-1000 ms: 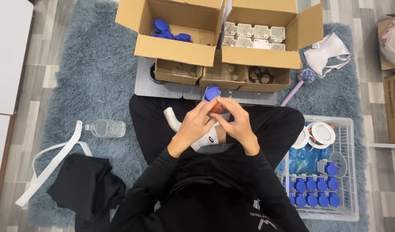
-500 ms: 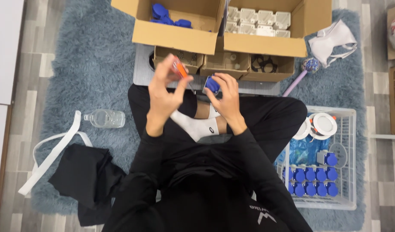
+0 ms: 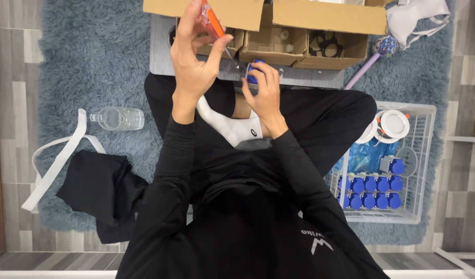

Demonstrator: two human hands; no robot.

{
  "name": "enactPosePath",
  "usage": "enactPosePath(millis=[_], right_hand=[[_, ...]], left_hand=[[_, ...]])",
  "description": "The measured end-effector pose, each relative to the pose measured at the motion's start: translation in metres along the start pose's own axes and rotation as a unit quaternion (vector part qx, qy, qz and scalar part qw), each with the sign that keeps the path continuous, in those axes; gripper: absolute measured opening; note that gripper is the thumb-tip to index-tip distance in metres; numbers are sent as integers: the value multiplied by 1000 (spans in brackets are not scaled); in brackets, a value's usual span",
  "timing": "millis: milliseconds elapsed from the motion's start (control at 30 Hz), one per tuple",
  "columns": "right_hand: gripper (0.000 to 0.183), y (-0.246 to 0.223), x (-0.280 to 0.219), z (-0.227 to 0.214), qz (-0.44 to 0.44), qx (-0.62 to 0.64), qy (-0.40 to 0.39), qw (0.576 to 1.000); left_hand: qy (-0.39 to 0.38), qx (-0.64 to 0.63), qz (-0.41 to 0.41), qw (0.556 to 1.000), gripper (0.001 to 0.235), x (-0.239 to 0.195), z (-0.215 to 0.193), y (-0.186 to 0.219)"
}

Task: Assembling or adjusting electrical components using a manual screwdriver

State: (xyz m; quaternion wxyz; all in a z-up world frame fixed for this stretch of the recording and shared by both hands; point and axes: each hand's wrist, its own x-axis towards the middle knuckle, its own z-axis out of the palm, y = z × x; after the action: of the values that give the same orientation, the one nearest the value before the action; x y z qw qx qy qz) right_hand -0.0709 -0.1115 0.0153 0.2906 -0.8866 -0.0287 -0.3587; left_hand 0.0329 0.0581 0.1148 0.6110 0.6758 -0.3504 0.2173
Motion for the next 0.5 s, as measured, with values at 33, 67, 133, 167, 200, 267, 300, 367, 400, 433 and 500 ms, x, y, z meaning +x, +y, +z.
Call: enactPosePath(millis=[33,67,133,167,200,267,300,367,400,433,500], right_hand=[[29,2,-1,0,2,0,-1,1000],[31,4,-2,0,2,28,0,1000],[34,7,-4,0,4,54,0,999],[36,8,-5,0,5,65,3,998],[39,10,-5,0,7,76,7,997],[40,13,-7,0,10,77,4,997],[40,15,-7,1,10,81,3,997],[40,15,-8,0,13,86,2,996],[39,16,-7,1,13,93,2,996],[39,17,-8,2,11,94,2,995],[43,20,-8,4,6,102,13,995]], left_hand=[[-1,-1,-2,1000,88,0,1,0],[-3,-15,-5,1000,88,0,2,-1],[-5,-32,-11,999,88,0,5,-1],[-8,-44,-20,999,86,0,6,0],[-11,-58,-29,998,84,1,8,1],[-14,-68,-24,997,82,2,13,-3],[-16,-74,-17,997,81,3,15,-4],[-23,-69,-14,997,75,8,18,1],[-28,-62,-9,998,70,12,18,3],[-28,-61,-7,998,70,10,20,0],[-48,-64,4,997,85,9,23,-7]])
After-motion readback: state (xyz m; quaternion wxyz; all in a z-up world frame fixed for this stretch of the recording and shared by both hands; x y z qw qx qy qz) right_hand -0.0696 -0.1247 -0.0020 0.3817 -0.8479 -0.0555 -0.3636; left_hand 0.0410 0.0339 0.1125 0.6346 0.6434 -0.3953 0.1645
